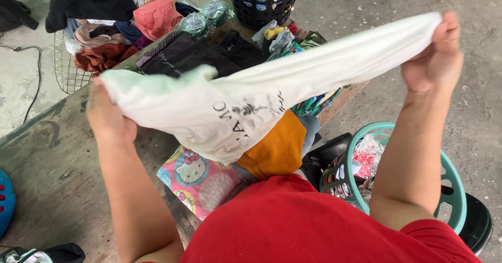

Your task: Folding various items of clothing from a laundry basket and stacking them on a table.

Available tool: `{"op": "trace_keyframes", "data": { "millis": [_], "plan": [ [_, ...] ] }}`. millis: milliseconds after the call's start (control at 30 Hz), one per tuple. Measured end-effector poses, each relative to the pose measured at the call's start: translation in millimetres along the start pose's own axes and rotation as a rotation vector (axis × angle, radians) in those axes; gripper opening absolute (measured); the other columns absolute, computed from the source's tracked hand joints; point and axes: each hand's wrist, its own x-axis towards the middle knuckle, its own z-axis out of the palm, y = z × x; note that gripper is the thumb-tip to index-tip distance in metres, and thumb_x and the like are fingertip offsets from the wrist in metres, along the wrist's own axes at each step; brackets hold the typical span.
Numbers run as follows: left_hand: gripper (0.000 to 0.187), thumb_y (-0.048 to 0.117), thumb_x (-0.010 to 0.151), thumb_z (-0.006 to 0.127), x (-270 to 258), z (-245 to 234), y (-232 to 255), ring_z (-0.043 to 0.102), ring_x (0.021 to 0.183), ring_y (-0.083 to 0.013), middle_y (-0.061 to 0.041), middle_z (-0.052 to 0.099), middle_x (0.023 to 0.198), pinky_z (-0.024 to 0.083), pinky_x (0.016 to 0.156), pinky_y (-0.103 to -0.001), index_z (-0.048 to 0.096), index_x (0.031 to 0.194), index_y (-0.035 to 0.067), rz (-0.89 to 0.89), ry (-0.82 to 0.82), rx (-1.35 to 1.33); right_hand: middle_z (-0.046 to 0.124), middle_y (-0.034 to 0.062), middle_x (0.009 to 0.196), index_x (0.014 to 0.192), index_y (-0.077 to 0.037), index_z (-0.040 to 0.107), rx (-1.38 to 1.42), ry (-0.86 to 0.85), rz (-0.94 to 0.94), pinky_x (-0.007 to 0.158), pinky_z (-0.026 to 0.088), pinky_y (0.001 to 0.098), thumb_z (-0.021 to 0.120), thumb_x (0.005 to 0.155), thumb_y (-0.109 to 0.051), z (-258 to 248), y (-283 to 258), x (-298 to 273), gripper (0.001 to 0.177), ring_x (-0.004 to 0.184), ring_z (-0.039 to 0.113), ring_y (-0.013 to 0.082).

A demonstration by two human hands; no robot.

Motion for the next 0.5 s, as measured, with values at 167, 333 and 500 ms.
{"op": "trace_keyframes", "data": {
  "millis": [167, 333, 500],
  "plan": [
    [0.026, -0.009, 0.097, 0.073, -10.4, -16.0, -8.4, 0.063, 0.092, -0.0113, -0.004, 0.066, 0.103, 0.053, 0.086, -0.028, 0.054, 0.11, 0.003, 0.105, -0.327, 0.433, 0.076, 0.0171, 0.104, 0.121, -0.002, 0.064, -0.487, -0.185, -0.144, 0.089, 0.064, 0.0398, 0.029, 0.099, -0.036, 66.6, -37.7, 0.5, 0.054, 0.097, 0.075, 0.0246],
    [0.026, -0.009, 0.101, 0.07, -7.4, -14.6, -12.4, 0.062, 0.092, -0.0106, -0.005, 0.066, 0.105, 0.052, 0.086, -0.026, 0.052, 0.115, 0.004, 0.172, -0.24, 0.412, 0.077, 0.0119, 0.116, 0.124, -0.004, 0.064, -0.479, 0.013, -0.083, 0.095, 0.063, 0.0388, 0.039, 0.106, -0.023, 52.3, -14.7, 2.5, 0.036, 0.105, 0.073, 0.0224],
    [0.038, -0.011, 0.093, 0.064, 15.1, -70.7, -58.7, 0.064, 0.094, -0.0102, -0.004, 0.065, 0.11, 0.052, 0.086, -0.024, 0.052, 0.124, 0.006, 0.229, -0.106, 0.516, 0.064, 0.0113, 0.139, 0.152, 0.002, 0.055, 0.055, 0.003, 0.386, 0.11, 0.053, 0.0355, 0.052, 0.117, -0.007, -44.5, 88.5, 5.5, 0.036, 0.123, 0.064, 0.0215]
  ]
}}
